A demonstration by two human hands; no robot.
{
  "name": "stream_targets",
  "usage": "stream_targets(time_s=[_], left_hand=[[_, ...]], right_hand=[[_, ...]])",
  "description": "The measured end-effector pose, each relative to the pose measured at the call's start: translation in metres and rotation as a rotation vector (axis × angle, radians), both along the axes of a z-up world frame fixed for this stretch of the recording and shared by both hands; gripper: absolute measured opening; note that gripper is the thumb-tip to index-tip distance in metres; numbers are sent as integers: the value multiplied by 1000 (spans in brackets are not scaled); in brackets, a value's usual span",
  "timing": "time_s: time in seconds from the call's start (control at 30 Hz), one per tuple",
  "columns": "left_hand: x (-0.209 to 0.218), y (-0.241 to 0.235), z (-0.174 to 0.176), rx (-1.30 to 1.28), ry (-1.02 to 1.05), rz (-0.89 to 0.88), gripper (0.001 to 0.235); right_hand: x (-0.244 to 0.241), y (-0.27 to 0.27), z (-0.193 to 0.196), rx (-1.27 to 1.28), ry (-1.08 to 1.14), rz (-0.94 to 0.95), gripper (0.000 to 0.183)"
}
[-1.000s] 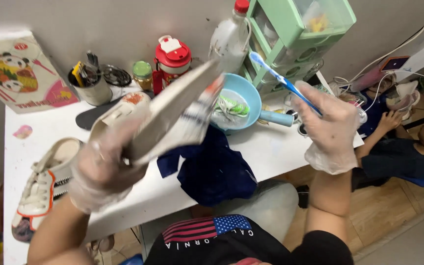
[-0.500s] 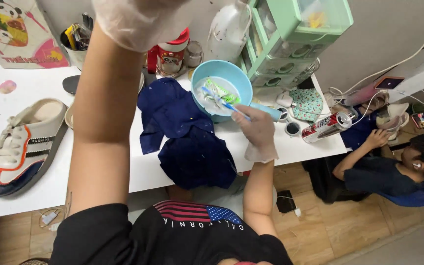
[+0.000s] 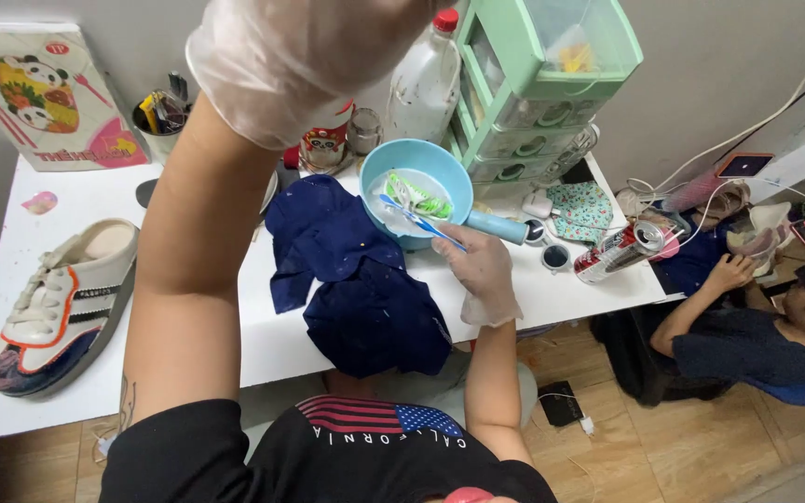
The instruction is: The person scrubs the sole and sides of a white sneaker using a toothbrush dipped in a cleaning solution. They wipe the shoe with a blue cloth and continue scrubbing different areas of the sole and upper.
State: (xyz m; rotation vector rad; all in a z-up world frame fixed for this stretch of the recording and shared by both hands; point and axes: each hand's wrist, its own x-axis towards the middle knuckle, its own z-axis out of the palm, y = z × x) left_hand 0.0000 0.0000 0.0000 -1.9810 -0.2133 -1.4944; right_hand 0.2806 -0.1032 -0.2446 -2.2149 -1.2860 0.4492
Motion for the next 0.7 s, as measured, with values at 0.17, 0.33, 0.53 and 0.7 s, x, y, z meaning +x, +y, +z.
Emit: stream_targets(time_s=[0.17, 0.33, 0.53, 0.7], left_hand=[[-19, 15, 1, 51, -9, -24, 28], [-65, 2, -52, -275, 208, -236, 38], [-77, 45, -206, -206, -92, -329, 20], [-81, 43, -273, -252, -118, -383, 28]], right_hand=[[-9, -6, 0, -72, -67, -7, 37], [-26, -16, -25, 241, -7, -123, 50], [-58, -18, -9, 440, 138, -316, 31], [-66, -19, -19, 359, 57, -292, 33]])
